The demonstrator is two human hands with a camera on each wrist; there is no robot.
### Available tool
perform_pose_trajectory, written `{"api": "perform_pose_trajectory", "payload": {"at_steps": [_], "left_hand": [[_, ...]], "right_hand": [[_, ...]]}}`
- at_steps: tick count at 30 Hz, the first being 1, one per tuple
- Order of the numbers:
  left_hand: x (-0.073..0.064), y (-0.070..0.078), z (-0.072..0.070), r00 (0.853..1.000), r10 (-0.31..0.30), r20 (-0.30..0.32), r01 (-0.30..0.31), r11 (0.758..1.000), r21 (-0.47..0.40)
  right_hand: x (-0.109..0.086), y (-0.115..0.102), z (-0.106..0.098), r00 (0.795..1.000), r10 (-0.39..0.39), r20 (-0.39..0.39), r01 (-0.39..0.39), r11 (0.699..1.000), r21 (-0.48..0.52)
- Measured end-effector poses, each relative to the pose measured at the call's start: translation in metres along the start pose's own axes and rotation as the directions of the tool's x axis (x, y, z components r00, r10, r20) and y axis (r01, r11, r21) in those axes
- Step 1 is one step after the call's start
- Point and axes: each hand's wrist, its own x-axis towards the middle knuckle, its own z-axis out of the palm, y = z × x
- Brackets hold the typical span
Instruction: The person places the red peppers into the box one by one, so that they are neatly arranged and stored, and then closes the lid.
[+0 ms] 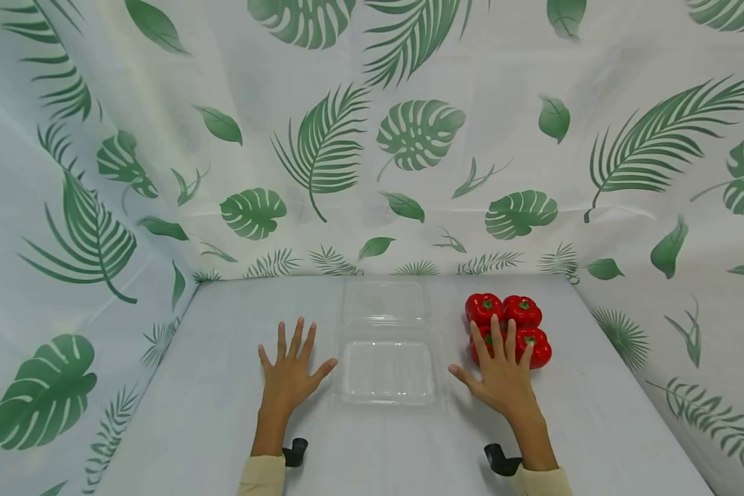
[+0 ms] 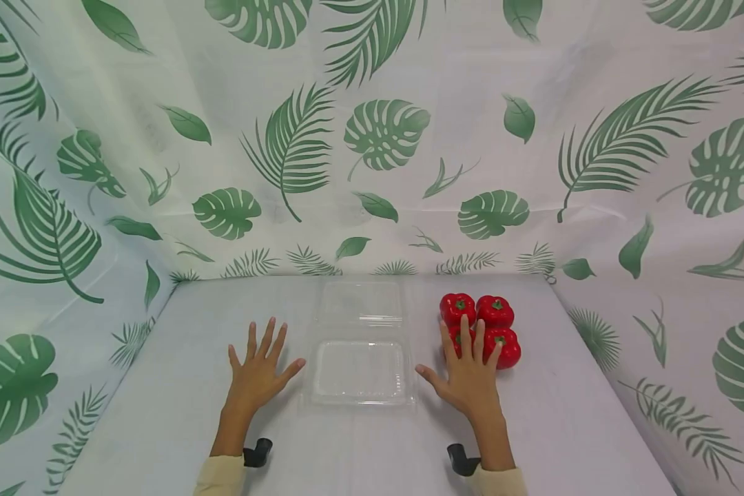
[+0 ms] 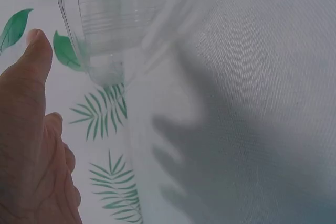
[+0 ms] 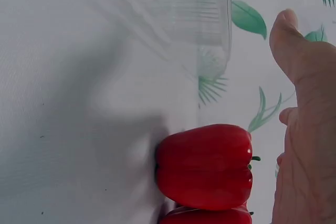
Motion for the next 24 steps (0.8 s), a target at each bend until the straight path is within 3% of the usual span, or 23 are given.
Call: {"api": "perform_pose_trajectory", "payload": {"at_steps": [6,10,15,18,21,24], "left_hand": [[-0.001,0.002,0.002,1.000,0.015,0.022,-0.014,0.999,-0.036],[-0.001,0.007,0.001,0.997,0.036,0.072,-0.027,0.991,-0.131],[-0.005,0.014,0.003,0.987,0.092,0.133,-0.046,0.947,-0.318],[-0.009,0.017,0.008,0.978,0.113,0.176,-0.027,0.903,-0.430],[-0.013,0.019,0.015,0.972,0.127,0.198,-0.011,0.866,-0.501],[-0.017,0.022,0.022,0.973,0.130,0.191,-0.010,0.849,-0.528]], "right_hand": [[0.001,0.005,0.000,0.995,0.002,-0.099,0.000,1.000,0.024],[0.003,0.008,-0.005,0.988,0.051,-0.144,-0.042,0.997,0.062],[0.005,0.015,-0.011,0.961,0.167,-0.222,-0.137,0.980,0.143],[0.006,0.019,-0.015,0.920,0.305,-0.245,-0.244,0.937,0.252],[0.005,0.024,-0.016,0.867,0.438,-0.238,-0.336,0.866,0.370],[0.003,0.031,-0.015,0.835,0.511,-0.203,-0.380,0.803,0.459]]}}
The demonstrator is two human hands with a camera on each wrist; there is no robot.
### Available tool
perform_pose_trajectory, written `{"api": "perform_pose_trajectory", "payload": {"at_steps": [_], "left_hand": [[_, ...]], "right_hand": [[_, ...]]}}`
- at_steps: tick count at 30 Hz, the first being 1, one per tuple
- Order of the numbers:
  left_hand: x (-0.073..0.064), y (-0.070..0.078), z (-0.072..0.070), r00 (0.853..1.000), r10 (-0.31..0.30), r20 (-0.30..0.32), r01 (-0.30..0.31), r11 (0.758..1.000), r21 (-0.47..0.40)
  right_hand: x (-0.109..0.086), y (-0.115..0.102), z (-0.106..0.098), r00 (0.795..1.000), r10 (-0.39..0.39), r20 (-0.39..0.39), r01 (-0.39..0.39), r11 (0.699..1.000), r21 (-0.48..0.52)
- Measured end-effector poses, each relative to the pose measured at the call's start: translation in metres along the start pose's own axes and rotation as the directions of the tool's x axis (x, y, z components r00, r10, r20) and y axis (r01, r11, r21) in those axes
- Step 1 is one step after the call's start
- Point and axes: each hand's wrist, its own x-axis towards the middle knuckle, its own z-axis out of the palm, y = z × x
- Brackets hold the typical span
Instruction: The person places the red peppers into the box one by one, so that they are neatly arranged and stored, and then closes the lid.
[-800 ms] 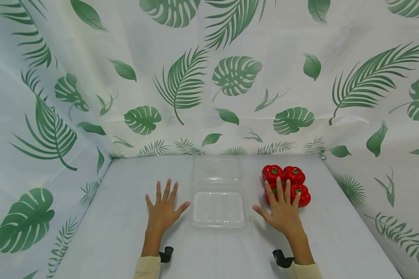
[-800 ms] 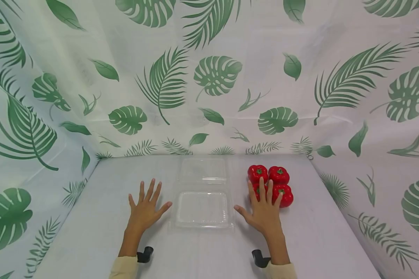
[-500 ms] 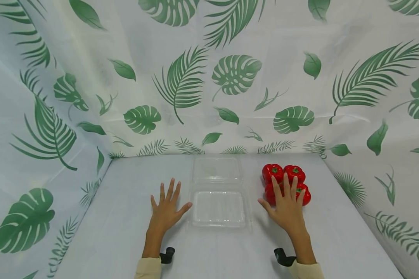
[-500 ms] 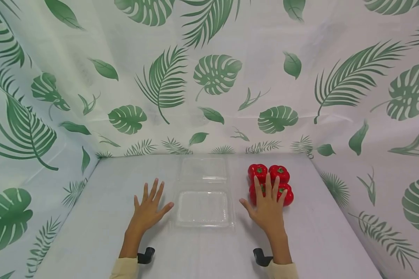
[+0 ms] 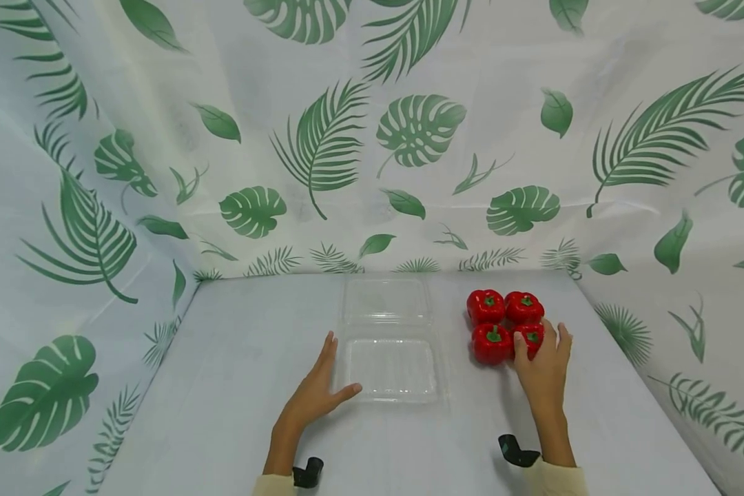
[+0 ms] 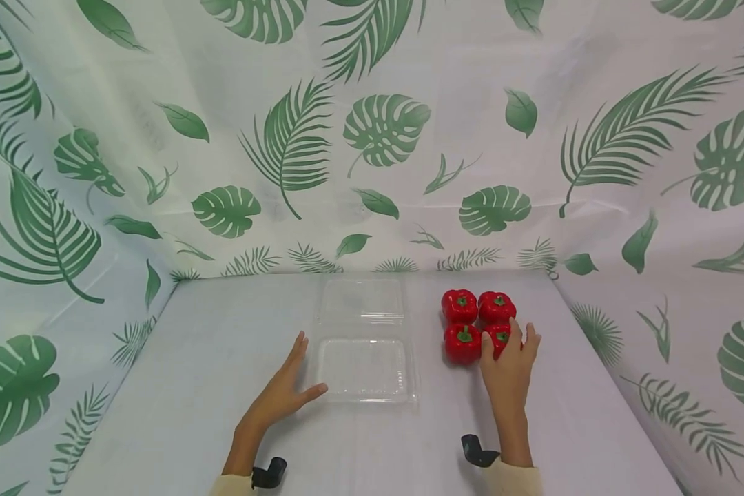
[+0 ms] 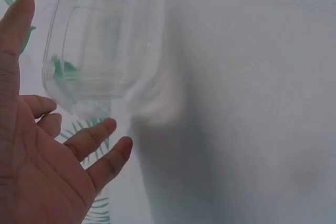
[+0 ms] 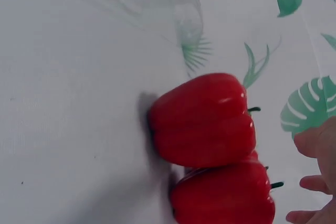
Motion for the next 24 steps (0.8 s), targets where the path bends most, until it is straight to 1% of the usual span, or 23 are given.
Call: {"api": "perform_pose_trajectory", "payload": {"at_steps": [4,7,10,14,17,24], "left_hand": [[-0.002,0.000,0.008,1.000,0.007,-0.016,-0.008,1.000,-0.029],[-0.004,0.000,0.013,1.000,0.003,-0.019,-0.004,0.998,-0.055],[-0.006,0.000,0.016,1.000,0.012,-0.025,-0.014,0.998,-0.068],[-0.006,0.000,0.019,0.999,0.020,-0.038,-0.023,0.997,-0.070],[-0.005,0.000,0.020,0.999,0.014,-0.044,-0.017,0.997,-0.078],[-0.005,0.000,0.022,0.998,0.009,-0.059,-0.014,0.996,-0.086]], "right_hand": [[0.002,0.010,0.000,0.996,0.074,0.045,-0.076,0.995,0.068],[0.003,0.018,0.002,0.991,0.112,0.069,-0.117,0.990,0.082],[0.004,0.026,0.006,0.992,0.109,0.058,-0.114,0.990,0.087],[0.005,0.033,0.011,0.997,0.068,0.032,-0.070,0.993,0.095],[0.005,0.034,0.012,0.999,0.047,0.018,-0.048,0.994,0.103],[0.003,0.035,0.013,0.997,0.070,-0.017,-0.067,0.990,0.123]]}}
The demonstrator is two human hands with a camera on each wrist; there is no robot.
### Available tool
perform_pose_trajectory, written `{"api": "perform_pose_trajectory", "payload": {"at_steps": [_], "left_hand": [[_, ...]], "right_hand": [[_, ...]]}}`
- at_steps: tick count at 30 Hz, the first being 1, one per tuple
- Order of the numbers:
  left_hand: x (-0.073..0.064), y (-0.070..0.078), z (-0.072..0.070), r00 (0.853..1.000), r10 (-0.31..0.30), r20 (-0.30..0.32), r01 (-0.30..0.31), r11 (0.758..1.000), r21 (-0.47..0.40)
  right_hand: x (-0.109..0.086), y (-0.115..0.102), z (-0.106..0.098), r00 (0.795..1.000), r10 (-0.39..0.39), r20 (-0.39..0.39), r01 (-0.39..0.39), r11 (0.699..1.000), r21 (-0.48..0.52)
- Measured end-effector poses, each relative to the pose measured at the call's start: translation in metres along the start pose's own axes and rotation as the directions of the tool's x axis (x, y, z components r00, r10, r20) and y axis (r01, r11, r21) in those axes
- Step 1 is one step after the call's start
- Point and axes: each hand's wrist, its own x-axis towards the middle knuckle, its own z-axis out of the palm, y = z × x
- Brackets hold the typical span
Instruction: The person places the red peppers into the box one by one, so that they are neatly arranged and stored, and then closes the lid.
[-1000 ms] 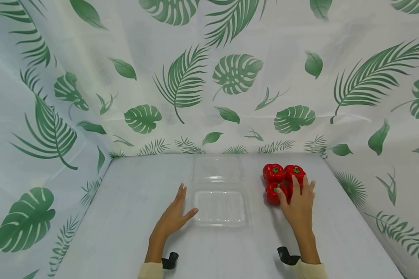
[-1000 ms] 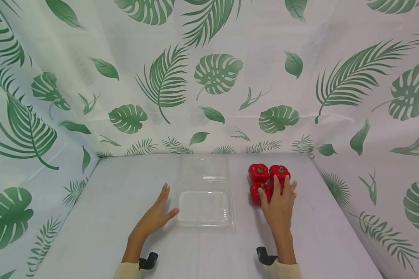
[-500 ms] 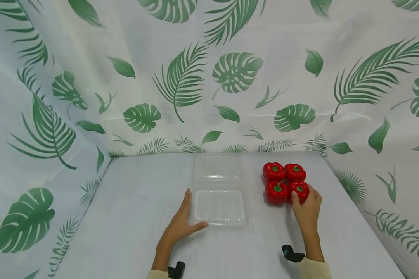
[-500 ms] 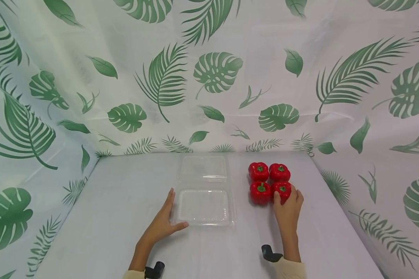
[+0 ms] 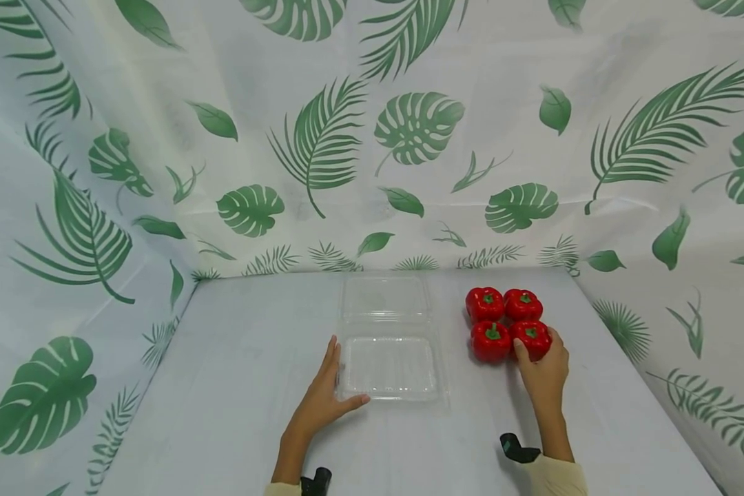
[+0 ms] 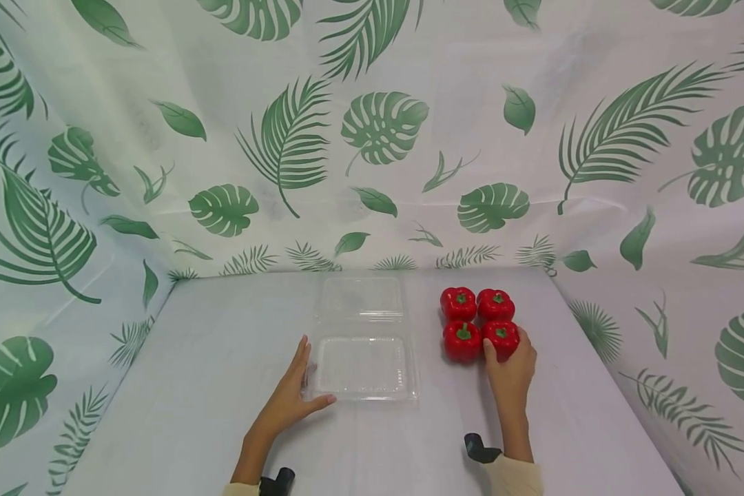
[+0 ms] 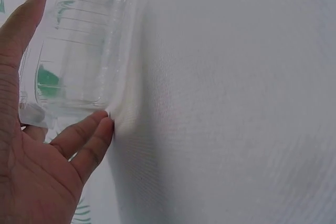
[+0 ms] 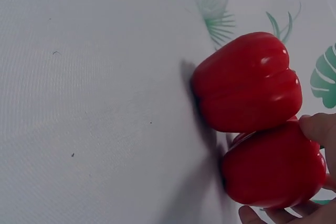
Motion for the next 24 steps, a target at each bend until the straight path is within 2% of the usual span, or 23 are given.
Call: {"api": "perform_pose_trajectory", "payload": {"at_steps": [7,11,24], "left_hand": [[0.000,-0.001,0.000,1.000,-0.013,-0.003,0.013,1.000,0.003],[0.000,-0.002,0.000,1.000,0.001,-0.007,-0.001,1.000,0.004],[0.001,-0.004,0.000,1.000,0.008,-0.001,-0.008,1.000,-0.003]], "right_hand": [[0.000,0.008,-0.001,0.993,0.111,0.027,-0.112,0.993,0.030],[0.000,0.012,0.000,0.986,0.158,0.047,-0.160,0.986,0.041],[-0.001,0.020,0.004,0.975,0.222,-0.004,-0.217,0.957,0.192]]}}
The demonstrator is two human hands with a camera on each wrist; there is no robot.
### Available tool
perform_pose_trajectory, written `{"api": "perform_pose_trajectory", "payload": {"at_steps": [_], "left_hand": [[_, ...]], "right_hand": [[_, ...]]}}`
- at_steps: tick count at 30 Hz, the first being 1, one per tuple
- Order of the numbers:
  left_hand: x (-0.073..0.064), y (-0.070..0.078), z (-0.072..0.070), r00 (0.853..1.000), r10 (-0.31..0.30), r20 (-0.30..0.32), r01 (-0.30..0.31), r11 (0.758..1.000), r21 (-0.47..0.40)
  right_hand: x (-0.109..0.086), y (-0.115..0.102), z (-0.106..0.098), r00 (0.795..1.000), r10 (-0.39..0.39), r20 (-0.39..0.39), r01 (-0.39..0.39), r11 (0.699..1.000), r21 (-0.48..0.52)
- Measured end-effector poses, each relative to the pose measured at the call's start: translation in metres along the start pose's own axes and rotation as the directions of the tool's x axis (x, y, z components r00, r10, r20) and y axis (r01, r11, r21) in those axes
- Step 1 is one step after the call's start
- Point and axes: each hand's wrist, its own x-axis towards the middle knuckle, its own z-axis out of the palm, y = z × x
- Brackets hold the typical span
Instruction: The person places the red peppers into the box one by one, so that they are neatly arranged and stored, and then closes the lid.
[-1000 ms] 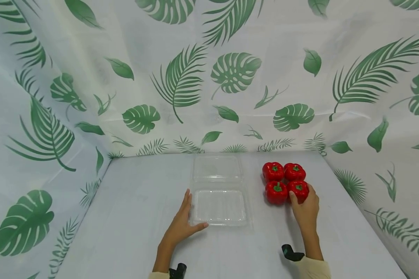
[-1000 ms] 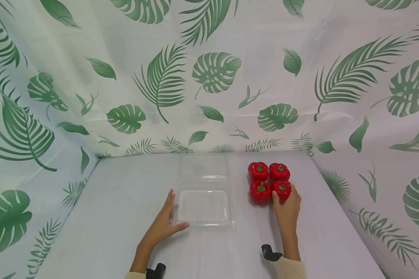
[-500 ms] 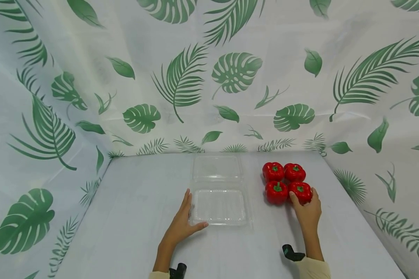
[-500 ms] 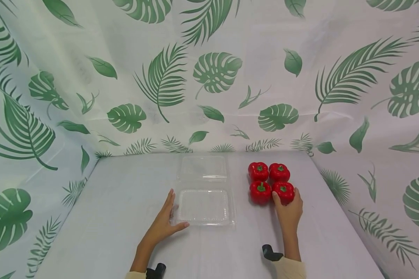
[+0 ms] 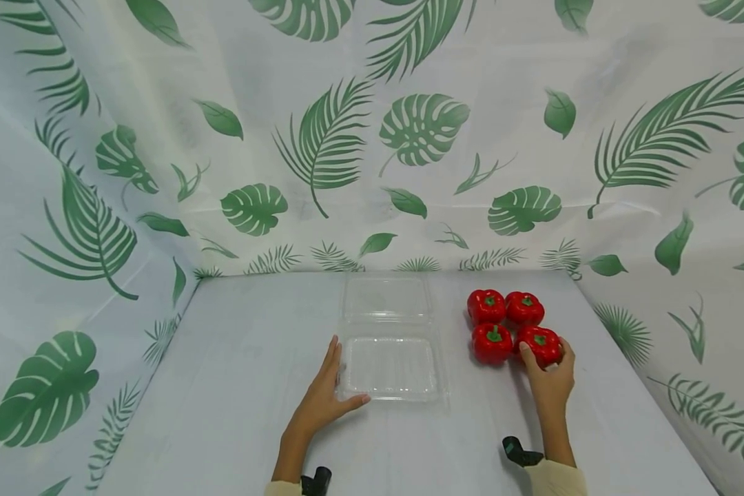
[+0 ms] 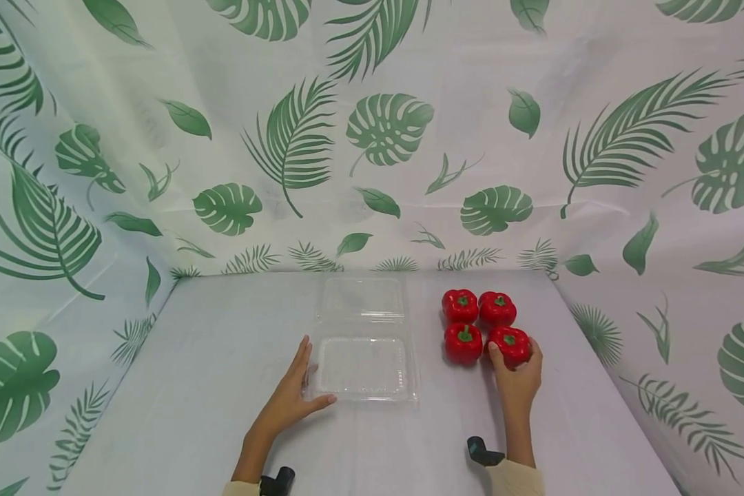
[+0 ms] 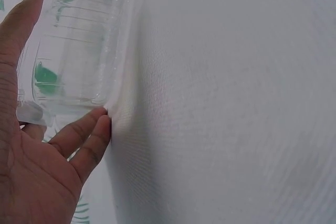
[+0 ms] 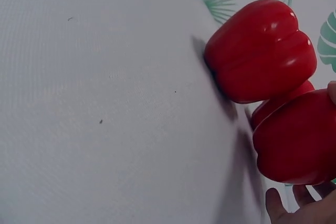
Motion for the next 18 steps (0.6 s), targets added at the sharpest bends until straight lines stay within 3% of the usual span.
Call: {"api": "perform_pose_trajectory", "payload": {"at_steps": [11,18], "left_hand": [[-0.001,0.002,-0.001,1.000,0.004,0.006,-0.004,1.000,-0.001],[-0.001,0.002,-0.001,1.000,-0.009,0.006,0.009,1.000,-0.003]], "right_hand": [[-0.002,-0.007,-0.007,0.997,0.024,-0.069,-0.016,0.994,0.109],[-0.004,-0.011,-0.009,0.996,0.061,-0.067,-0.046,0.979,0.201]]}}
